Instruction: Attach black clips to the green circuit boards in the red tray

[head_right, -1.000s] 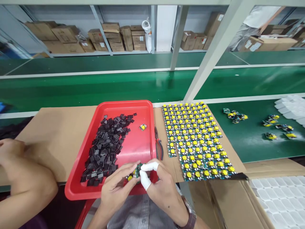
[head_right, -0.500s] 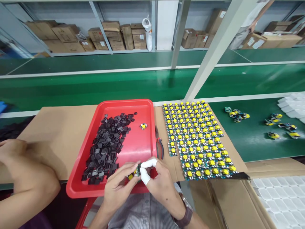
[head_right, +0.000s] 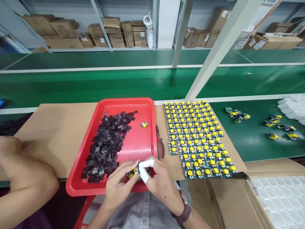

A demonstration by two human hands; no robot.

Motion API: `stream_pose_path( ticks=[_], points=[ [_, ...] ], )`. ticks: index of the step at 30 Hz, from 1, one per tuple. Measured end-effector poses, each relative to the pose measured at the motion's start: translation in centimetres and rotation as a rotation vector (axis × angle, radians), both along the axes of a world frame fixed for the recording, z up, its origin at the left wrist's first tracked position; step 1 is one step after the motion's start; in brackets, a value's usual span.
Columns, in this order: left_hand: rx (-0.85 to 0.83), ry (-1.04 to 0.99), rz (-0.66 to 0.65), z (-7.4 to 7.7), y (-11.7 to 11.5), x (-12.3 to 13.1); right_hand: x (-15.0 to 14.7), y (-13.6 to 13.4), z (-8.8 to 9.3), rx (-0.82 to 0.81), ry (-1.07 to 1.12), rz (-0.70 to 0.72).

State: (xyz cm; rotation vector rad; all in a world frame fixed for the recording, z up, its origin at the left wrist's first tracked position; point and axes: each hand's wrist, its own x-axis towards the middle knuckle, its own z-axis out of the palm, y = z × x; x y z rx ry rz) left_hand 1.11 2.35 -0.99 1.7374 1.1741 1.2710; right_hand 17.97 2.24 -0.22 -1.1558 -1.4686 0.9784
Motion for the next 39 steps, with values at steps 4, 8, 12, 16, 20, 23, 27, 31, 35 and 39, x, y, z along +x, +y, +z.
stream_pose_path(
  ticks=[4, 8, 12, 16, 20, 23, 27, 31, 35, 39],
  points=[
    [-0.101, -0.034, 0.005, -0.2, -0.4, 0.0, 0.5, -0.1, -0.1, -0.079, 0.064, 0.061],
    [-0.286, -0.133, 0.042, -0.6, -0.8, -0.1, 0.9, -0.8, -0.4, -0.124, 0.155, 0.061],
    [-0.271, -0.138, 0.045, -0.7, -0.8, -0.1, 0.9, -1.2, -0.3, 0.054, 0.029, 0.057],
    [-0.206, -0.109, 0.073, -0.9, -0.8, -0.1, 0.7, -1.1, -0.2, 0.071, 0.059, 0.07],
    [-0.212, -0.1, 0.086, -1.3, -1.1, -0.1, 0.3, -1.2, -0.4, 0.068, 0.098, 0.096],
    [-0.152, -0.055, 0.113, -1.0, -1.1, 0.1, 0.0, -1.5, -1.0, -0.026, 0.171, 0.082],
    [0.09, 0.113, 0.162, -0.4, -0.9, 0.6, 0.0, -2.1, -2.0, -0.196, 0.327, 0.049],
    [0.145, 0.188, 0.134, -0.7, -1.3, 1.1, 0.3, -2.0, -2.2, -0.31, 0.434, 0.074],
    [0.159, 0.246, 0.109, -1.3, -2.0, 1.2, 0.4, -1.7, -1.7, -0.361, 0.452, 0.031],
    [0.147, 0.237, 0.147, -1.2, -2.1, 1.4, 0.3, -1.8, -1.3, -0.357, 0.433, 0.04]
  ],
)
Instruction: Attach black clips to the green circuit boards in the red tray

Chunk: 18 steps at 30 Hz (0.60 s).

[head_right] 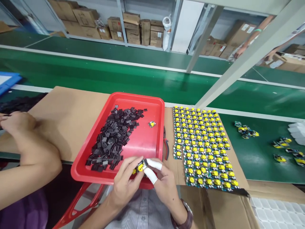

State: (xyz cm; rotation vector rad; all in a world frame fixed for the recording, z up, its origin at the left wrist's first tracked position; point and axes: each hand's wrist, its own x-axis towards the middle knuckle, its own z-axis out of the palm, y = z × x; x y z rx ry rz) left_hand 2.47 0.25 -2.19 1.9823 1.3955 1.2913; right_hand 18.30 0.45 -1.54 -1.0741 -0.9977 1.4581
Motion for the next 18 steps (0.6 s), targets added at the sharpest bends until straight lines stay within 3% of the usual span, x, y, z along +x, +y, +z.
stream_pose_path(
  ticks=[12, 18],
  points=[
    [-0.022, -0.079, 0.006, -0.41, 0.29, 0.05, -0.31, -0.02, -0.09, 0.208, -0.338, -0.003],
    [-0.025, -0.123, 0.025, -0.28, 0.18, -0.12, -0.53, -0.25, 0.4, 0.219, -0.348, 0.085]
  ],
)
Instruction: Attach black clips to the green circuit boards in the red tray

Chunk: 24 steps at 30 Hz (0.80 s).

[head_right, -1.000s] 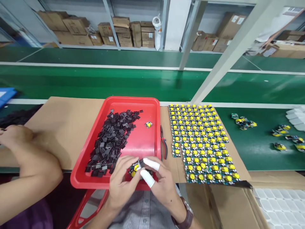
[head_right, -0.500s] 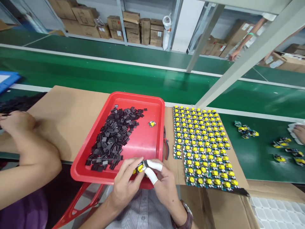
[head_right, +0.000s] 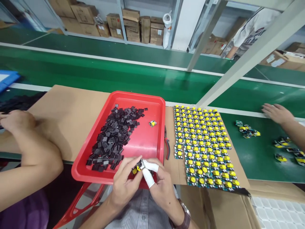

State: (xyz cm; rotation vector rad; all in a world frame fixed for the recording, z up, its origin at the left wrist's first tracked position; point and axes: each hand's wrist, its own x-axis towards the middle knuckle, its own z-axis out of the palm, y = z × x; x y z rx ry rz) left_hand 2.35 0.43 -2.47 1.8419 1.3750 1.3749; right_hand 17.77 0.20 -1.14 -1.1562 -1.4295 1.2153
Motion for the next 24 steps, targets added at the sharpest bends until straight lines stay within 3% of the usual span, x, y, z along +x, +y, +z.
stream_pose_path(
  ticks=[4, 7, 10, 13, 15, 19, 24],
  points=[
    [0.009, 0.004, 0.0, 0.1, -0.2, -0.2, -0.1, -0.3, 0.2, 0.03, -0.008, 0.02],
    [-0.002, 0.063, -0.013, 0.6, 1.1, -1.0, 0.3, 0.3, 0.2, 0.083, -0.092, 0.082],
    [-0.111, 0.293, -0.131, 1.7, 4.3, -2.0, 1.8, 2.1, 0.4, 0.121, -0.251, 0.095],
    [-0.269, 0.592, -0.228, 3.0, 8.6, -2.3, 3.6, 4.2, 1.3, 0.169, -0.371, -0.09],
    [-0.305, 0.68, -0.243, 3.3, 11.6, -1.8, 4.5, 5.2, 2.1, 0.223, -0.388, -0.14],
    [-0.347, 0.749, -0.265, 2.6, 16.4, -0.3, 5.4, 5.1, 3.2, 0.287, -0.417, -0.073],
    [-0.373, 0.779, -0.292, 1.7, 19.6, 0.5, 6.9, 3.7, 2.8, 0.322, -0.451, -0.109]
  ],
)
